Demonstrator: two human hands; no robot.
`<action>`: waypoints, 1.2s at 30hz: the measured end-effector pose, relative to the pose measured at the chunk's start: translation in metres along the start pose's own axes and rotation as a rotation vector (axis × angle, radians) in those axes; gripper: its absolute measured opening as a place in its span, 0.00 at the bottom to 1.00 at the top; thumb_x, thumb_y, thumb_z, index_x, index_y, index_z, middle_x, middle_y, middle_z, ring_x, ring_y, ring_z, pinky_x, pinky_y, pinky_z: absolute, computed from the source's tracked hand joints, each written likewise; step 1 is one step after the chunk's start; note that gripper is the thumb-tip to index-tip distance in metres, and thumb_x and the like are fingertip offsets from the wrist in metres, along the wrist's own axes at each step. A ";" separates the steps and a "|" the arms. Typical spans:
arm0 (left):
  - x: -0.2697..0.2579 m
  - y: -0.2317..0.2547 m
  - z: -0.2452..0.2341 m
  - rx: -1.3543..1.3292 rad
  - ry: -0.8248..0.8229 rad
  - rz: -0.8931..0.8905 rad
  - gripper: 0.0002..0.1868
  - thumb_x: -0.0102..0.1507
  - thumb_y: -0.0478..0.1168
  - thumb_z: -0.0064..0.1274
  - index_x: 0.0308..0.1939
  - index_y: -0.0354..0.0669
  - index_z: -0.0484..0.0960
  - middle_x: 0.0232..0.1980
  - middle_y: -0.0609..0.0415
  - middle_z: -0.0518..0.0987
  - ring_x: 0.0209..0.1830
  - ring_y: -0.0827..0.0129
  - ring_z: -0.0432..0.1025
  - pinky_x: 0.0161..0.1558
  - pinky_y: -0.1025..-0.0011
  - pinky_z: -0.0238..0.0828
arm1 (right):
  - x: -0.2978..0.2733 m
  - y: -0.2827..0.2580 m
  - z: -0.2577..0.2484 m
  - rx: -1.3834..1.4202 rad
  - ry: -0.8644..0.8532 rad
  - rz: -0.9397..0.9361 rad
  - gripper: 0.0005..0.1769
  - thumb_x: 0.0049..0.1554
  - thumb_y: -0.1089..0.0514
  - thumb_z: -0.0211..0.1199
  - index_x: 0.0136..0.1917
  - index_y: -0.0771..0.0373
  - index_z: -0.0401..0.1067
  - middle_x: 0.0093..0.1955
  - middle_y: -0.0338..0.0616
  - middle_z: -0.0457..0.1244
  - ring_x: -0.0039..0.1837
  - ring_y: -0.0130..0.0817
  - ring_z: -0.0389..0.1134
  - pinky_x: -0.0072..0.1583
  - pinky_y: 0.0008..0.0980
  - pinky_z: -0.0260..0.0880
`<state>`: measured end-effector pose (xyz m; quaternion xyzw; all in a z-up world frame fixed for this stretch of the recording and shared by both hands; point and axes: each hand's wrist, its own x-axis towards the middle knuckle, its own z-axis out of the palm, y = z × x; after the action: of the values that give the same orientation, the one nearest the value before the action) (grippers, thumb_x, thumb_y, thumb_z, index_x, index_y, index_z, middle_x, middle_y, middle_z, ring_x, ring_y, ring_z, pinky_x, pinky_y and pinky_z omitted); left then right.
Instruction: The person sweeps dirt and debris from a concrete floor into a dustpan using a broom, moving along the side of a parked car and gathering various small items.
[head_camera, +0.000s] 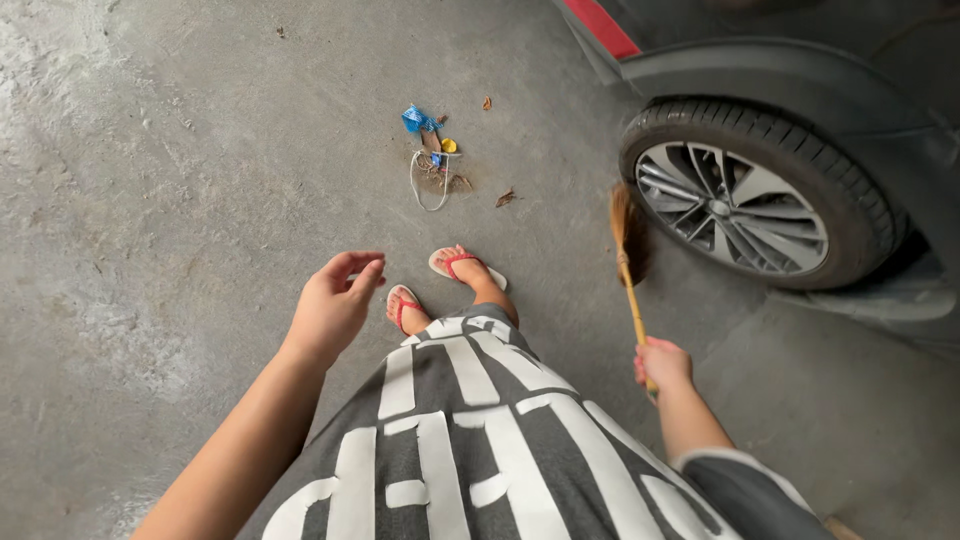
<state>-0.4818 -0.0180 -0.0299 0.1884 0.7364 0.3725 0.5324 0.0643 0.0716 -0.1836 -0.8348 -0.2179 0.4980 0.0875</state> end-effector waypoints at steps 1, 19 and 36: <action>-0.006 -0.002 -0.006 0.019 0.000 -0.024 0.16 0.68 0.44 0.51 0.56 0.42 0.81 0.52 0.57 0.84 0.54 0.72 0.78 0.50 0.73 0.74 | 0.014 0.006 0.010 0.066 -0.001 0.031 0.18 0.58 0.67 0.57 0.62 0.64 0.69 0.31 0.43 0.60 0.26 0.29 0.56 0.28 0.32 0.54; -0.046 -0.032 -0.074 0.028 0.015 -0.051 0.17 0.67 0.46 0.51 0.56 0.41 0.81 0.53 0.55 0.84 0.56 0.70 0.78 0.55 0.71 0.72 | -0.207 -0.075 0.088 0.244 -0.406 -0.012 0.28 0.58 0.66 0.59 0.71 0.65 0.66 0.36 0.43 0.60 0.29 0.20 0.52 0.28 0.20 0.49; -0.011 -0.068 -0.066 -0.223 0.201 -0.150 0.17 0.66 0.44 0.50 0.56 0.39 0.81 0.54 0.57 0.83 0.54 0.72 0.78 0.52 0.74 0.71 | 0.085 -0.278 0.214 0.313 -0.103 -0.018 0.02 0.58 0.68 0.53 0.45 0.65 0.65 0.32 0.42 0.56 0.27 0.28 0.56 0.29 0.26 0.52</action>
<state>-0.5302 -0.0927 -0.0632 0.0344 0.7520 0.4283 0.4998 -0.1642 0.3425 -0.2547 -0.7825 -0.1490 0.5670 0.2098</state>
